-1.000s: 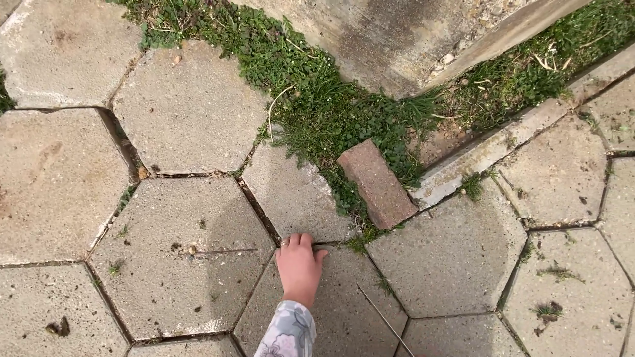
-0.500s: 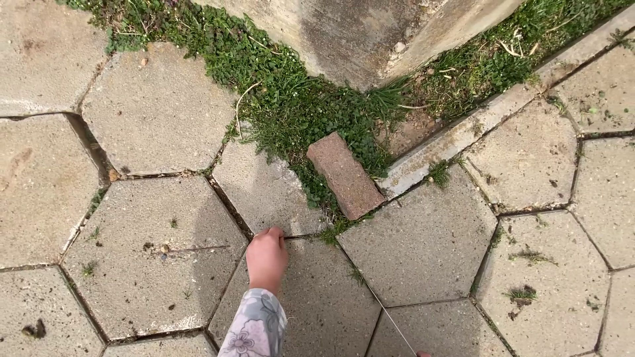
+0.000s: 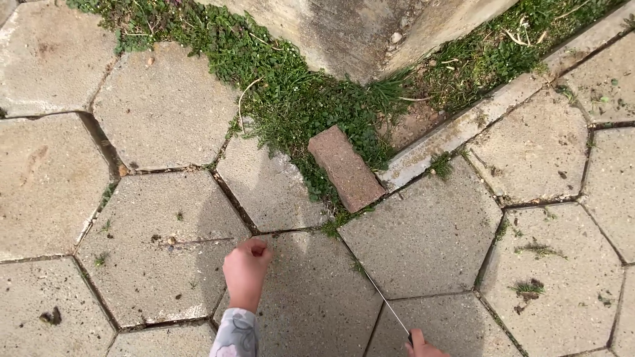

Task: The person pulls weeds and grass growing in the cracks between hexagonal paving stones, using a knife in one hand to cut or lever the plants while picking the pulled weeds with the other hand. They work along the paved path toward an edge with denser growth, moving a loose brick aside as they go.

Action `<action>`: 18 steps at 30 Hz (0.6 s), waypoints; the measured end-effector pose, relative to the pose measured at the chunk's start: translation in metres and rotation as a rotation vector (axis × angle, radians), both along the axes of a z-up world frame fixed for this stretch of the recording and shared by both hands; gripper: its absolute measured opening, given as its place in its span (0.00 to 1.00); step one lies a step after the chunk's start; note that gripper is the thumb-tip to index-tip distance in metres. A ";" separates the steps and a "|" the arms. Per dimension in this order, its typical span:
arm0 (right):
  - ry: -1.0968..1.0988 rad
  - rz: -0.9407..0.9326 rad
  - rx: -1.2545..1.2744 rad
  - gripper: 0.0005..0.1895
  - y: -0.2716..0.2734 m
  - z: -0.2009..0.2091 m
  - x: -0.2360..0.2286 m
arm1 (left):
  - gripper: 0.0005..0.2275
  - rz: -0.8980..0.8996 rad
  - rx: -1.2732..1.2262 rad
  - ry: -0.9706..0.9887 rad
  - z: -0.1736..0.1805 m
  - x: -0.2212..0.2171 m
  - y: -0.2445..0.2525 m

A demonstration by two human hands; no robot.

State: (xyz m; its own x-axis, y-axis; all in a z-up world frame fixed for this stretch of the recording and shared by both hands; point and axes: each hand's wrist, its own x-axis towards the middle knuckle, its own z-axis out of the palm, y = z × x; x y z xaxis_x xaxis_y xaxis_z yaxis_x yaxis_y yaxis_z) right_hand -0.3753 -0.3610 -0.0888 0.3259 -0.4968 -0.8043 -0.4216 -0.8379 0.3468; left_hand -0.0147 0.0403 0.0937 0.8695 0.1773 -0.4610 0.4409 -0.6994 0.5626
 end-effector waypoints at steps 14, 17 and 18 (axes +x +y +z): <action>-0.321 0.085 0.290 0.22 0.034 0.132 0.073 | 0.10 -0.336 -0.210 0.299 0.020 -0.079 -0.049; -0.413 0.033 0.241 0.25 0.037 0.114 0.068 | 0.11 -0.328 -0.216 0.283 0.030 -0.078 -0.049; -0.372 0.034 0.293 0.26 0.037 0.124 0.073 | 0.12 -0.310 -0.206 0.306 0.035 -0.079 -0.049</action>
State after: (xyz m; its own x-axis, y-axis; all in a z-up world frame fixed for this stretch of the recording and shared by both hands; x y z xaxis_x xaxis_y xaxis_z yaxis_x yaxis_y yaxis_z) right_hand -0.3020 -0.3241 0.0350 0.6306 -0.2500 -0.7348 -0.4426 -0.8935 -0.0759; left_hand -0.0935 -0.0083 0.1290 0.6857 -0.1907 -0.7025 0.3964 -0.7117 0.5800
